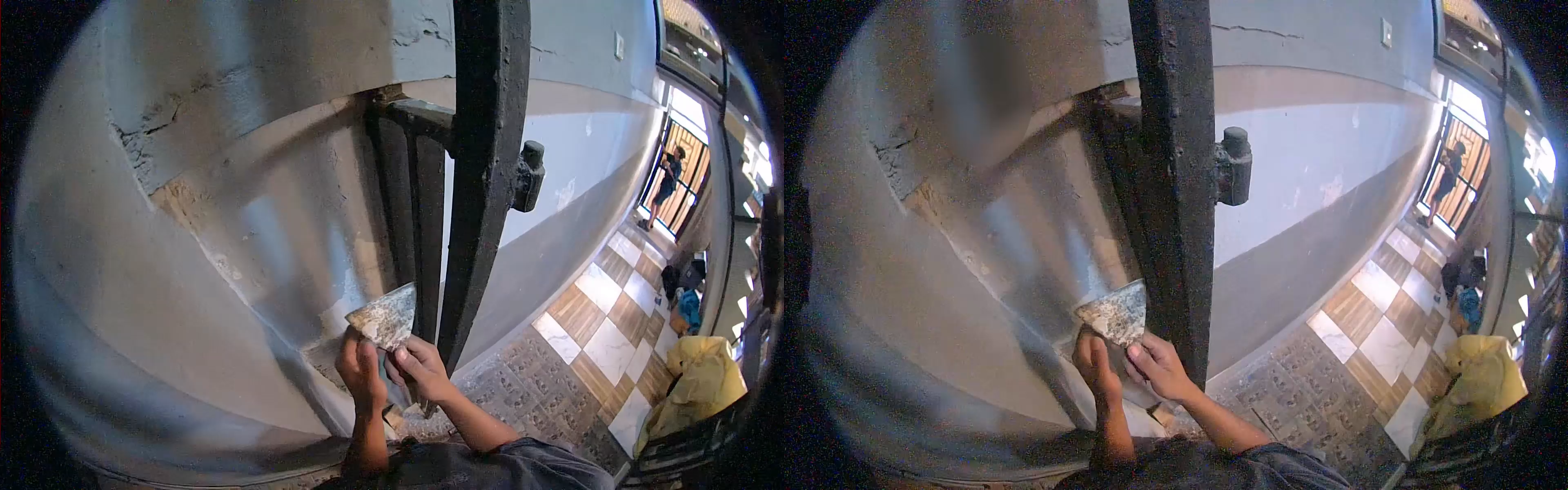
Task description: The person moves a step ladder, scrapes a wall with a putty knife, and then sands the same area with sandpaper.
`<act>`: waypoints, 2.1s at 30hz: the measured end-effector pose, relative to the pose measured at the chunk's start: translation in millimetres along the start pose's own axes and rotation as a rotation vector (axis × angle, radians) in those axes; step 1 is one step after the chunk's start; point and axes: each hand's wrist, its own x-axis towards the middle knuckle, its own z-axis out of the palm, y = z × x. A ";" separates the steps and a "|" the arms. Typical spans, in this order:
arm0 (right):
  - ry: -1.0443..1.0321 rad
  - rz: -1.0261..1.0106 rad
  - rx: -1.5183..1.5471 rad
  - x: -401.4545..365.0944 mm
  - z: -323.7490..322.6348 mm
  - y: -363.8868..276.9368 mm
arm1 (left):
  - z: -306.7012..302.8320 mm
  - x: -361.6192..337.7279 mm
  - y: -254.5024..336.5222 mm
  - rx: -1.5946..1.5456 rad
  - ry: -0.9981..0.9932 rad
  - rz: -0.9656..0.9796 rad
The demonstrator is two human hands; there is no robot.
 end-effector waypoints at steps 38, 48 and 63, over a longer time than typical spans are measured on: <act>-0.171 0.449 1.216 32.9 -10.6 24.4 | -11.0 -15.2 21.7 0.679 0.034 0.253; -0.330 0.435 1.253 27.1 -8.5 8.0 | 23.7 -21.1 143.8 -1.289 -0.989 0.048; -0.331 0.372 1.228 33.6 6.3 7.0 | 23.5 -12.4 131.3 -1.204 -0.978 0.051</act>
